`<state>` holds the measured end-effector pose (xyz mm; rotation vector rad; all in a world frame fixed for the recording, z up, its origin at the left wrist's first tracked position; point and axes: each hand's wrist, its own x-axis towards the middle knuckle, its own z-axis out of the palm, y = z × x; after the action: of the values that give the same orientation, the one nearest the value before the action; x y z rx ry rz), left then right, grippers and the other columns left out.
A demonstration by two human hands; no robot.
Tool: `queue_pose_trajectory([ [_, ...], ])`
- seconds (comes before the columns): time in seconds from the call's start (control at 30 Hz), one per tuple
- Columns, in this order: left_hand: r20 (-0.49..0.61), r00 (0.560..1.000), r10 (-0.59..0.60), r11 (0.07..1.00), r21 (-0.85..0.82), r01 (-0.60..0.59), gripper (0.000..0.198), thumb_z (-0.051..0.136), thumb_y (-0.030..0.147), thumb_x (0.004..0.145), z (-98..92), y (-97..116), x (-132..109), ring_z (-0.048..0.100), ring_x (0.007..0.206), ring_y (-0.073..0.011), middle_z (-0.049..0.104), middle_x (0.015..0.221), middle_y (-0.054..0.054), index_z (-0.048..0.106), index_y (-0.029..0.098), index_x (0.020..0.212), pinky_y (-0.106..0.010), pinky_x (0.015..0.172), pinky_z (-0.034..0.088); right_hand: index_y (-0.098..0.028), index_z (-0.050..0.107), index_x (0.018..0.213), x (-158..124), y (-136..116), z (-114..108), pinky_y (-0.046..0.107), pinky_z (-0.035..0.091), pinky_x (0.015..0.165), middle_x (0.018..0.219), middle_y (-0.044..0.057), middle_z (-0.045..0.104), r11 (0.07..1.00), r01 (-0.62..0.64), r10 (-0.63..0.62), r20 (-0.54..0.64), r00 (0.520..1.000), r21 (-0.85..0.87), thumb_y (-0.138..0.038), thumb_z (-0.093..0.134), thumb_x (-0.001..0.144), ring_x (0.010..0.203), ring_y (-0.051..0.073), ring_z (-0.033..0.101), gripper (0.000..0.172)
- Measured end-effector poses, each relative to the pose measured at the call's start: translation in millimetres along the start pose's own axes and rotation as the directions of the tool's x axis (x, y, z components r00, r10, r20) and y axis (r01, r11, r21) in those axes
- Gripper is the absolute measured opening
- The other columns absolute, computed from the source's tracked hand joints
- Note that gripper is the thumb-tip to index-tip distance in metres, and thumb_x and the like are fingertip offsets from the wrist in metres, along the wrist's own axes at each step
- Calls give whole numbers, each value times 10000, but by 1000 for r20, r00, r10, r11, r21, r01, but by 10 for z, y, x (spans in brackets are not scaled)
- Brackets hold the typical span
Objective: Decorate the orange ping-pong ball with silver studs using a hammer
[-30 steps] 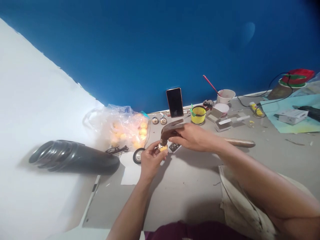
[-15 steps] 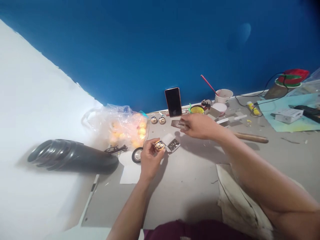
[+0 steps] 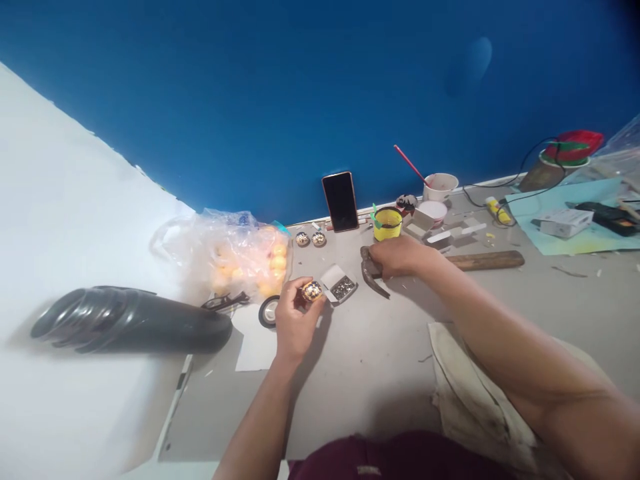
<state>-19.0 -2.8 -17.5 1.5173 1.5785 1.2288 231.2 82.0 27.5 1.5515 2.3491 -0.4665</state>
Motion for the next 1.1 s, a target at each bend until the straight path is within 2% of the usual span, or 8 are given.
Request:
queue_pose_trajectory([
  [0.1,0,998,58,997,60,-58,286,793,241,734,7,15,-5,598,802,-175,665,965,-30,698,225,1003,-286,732,474,-141,701,999,-55,-110,-55,306,439,628,1021,173,735,999,23,-27,-130,991,-28,-212,620,810,928,315,696,218],
  [0.17,1,996,95,993,75,-94,265,783,244,750,13,17,-8,597,826,-180,656,986,-33,692,226,998,-291,748,478,-135,707,1019,-62,-250,-45,319,457,678,1088,191,724,997,58,-68,-274,959,-44,-194,522,887,986,318,690,235],
  [0.23,3,992,125,989,82,-125,267,766,236,768,16,14,-11,601,846,-186,646,1007,-38,685,227,1022,-298,759,484,-142,715,1036,-32,-419,17,327,471,721,1102,187,724,992,119,-128,-354,926,-48,-191,480,926,991,306,692,264],
  [0.37,-14,977,210,973,102,-208,304,721,186,784,12,9,-14,611,951,-214,622,1081,-58,689,231,1084,-316,803,499,-124,738,1004,81,-713,198,357,496,756,1039,198,734,976,210,-219,-324,920,-62,-200,531,908,971,313,700,240],
  [0.5,-43,968,246,964,112,-240,326,695,138,771,7,35,-13,608,978,-221,604,1085,-61,707,242,1080,-319,812,503,-118,745,1020,134,-841,272,335,510,742,1043,206,740,986,166,-166,-274,947,-25,-155,538,889,986,302,706,248],
  [0.77,2,986,164,983,79,-164,305,708,175,795,10,32,-13,613,949,-205,621,1074,-54,691,239,1092,-313,824,497,-102,739,1023,159,-824,313,346,530,756,1047,220,737,978,206,-210,-258,943,-43,-99,531,867,987,311,712,260],
  [0.93,24,1000,-8,998,-57,9,339,759,231,760,6,-1,-1,626,876,-189,662,1026,-51,689,215,1091,-298,785,497,-83,726,1030,135,-800,289,360,538,754,1058,231,734,975,217,-222,-233,947,-48,-65,493,873,999,324,715,282],
  [1.1,59,988,-140,969,-196,149,420,799,266,709,-1,22,6,613,779,-166,675,920,-33,681,197,1106,-271,690,497,-101,695,1079,129,-752,289,336,519,768,1019,211,743,975,222,-221,-279,935,-30,-148,486,929,981,311,722,262],
])
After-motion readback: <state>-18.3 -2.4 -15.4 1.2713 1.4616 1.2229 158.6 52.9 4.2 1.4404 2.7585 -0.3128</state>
